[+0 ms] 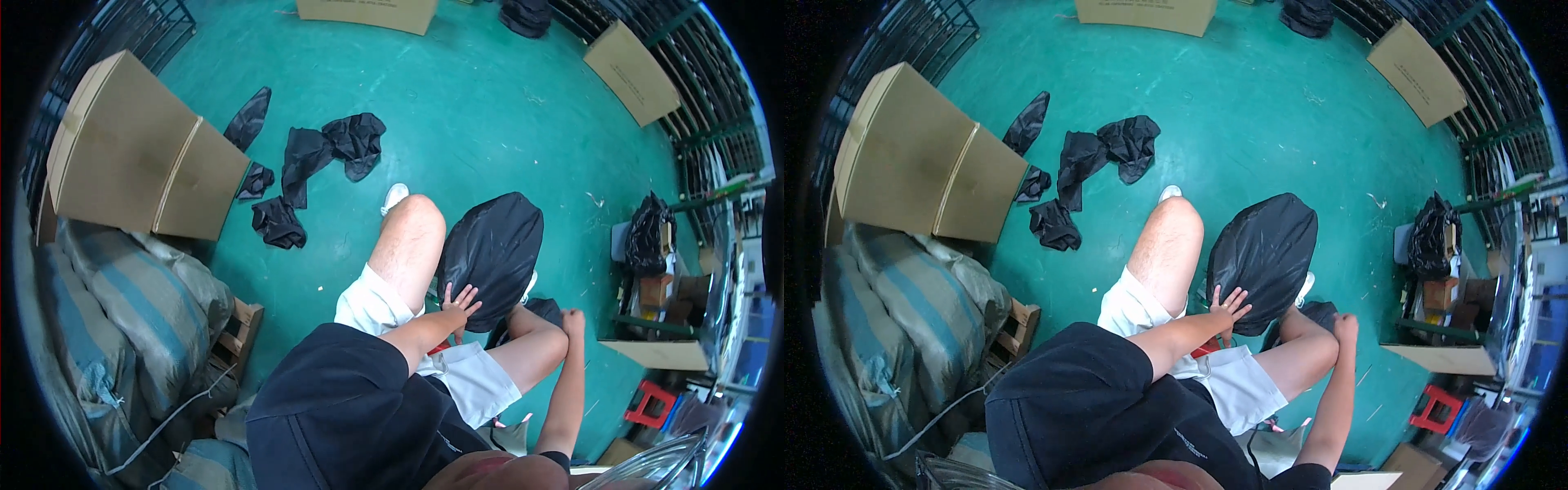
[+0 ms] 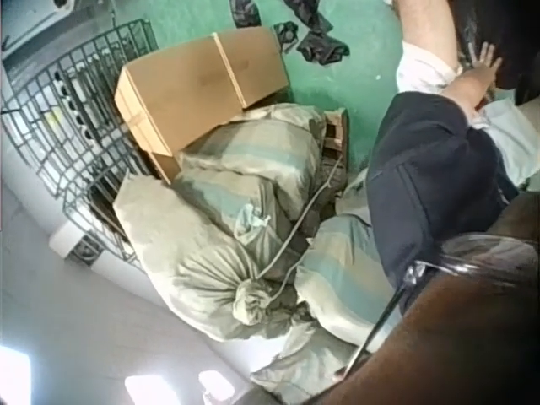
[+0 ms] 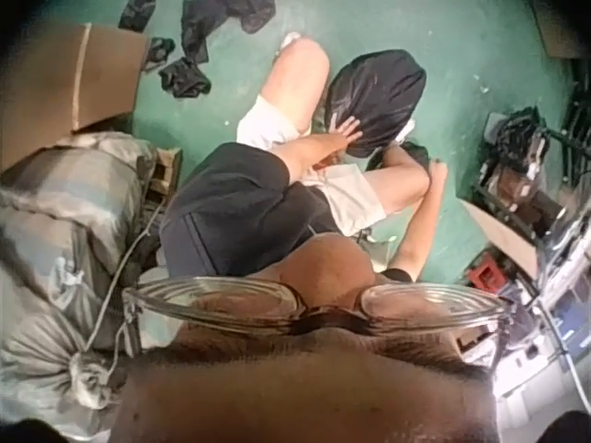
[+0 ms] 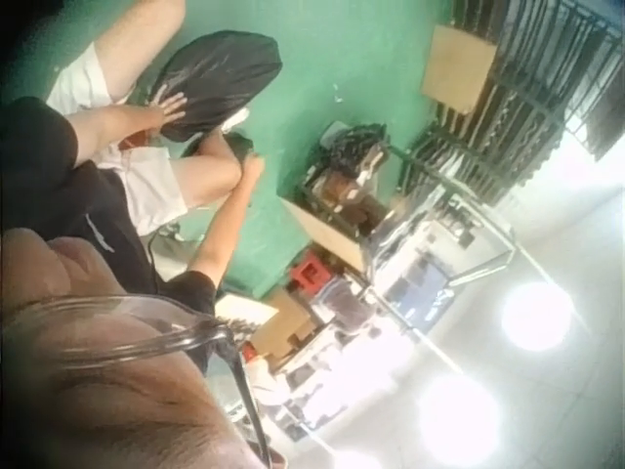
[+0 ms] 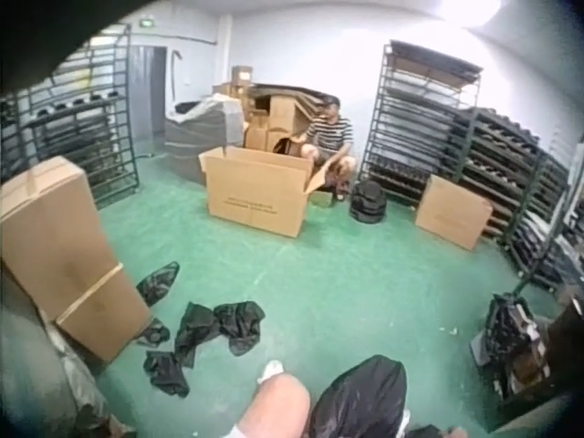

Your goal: Organizing and inspecting black fabric covers or bags on a warehouse floor.

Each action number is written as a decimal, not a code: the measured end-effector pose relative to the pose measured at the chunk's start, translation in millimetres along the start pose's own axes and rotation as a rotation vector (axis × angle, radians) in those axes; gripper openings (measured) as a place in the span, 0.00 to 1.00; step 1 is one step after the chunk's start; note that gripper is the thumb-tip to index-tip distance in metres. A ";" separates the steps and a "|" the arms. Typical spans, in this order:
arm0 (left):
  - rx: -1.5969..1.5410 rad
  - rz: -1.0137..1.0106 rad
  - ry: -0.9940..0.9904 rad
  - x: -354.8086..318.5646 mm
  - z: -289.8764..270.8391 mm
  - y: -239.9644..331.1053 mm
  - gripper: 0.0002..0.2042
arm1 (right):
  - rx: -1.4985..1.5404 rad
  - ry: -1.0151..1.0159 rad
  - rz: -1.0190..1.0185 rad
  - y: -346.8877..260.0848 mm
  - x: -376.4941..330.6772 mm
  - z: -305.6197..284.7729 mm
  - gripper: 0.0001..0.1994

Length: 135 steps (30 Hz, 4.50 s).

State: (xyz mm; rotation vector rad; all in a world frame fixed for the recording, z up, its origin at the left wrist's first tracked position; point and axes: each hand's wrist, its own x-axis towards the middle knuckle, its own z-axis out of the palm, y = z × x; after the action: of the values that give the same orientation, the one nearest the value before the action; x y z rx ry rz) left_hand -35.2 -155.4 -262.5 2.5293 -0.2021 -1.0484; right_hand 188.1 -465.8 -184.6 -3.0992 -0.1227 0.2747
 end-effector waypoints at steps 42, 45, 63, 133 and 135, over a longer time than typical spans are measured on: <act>-0.318 -0.657 0.402 84.1 -174.4 -504.2 0.27 | 1.024 -0.472 0.570 0.6 -25.8 -28.9 0.07; -0.388 -0.725 0.587 89.3 -155.0 -478.0 0.29 | 1.018 -0.519 0.583 -15.1 -11.6 -38.5 0.07; -0.406 -0.611 1.143 25.7 -249.2 -364.4 0.15 | 1.068 -0.609 0.097 -73.6 14.1 -37.2 0.06; -1.627 0.531 0.153 1.9 -378.5 -53.2 0.17 | 2.081 -0.742 -0.362 -217.2 82.8 -123.1 0.14; -1.702 0.511 0.150 1.1 -377.7 -55.0 0.18 | 2.159 -0.730 -0.319 -221.9 74.4 -125.2 0.14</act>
State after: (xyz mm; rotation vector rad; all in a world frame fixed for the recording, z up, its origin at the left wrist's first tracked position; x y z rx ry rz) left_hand 230.8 8.3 -43.2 0.8949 0.0921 -0.3865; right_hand 266.4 -241.3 -66.7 -0.7634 -0.1483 0.7484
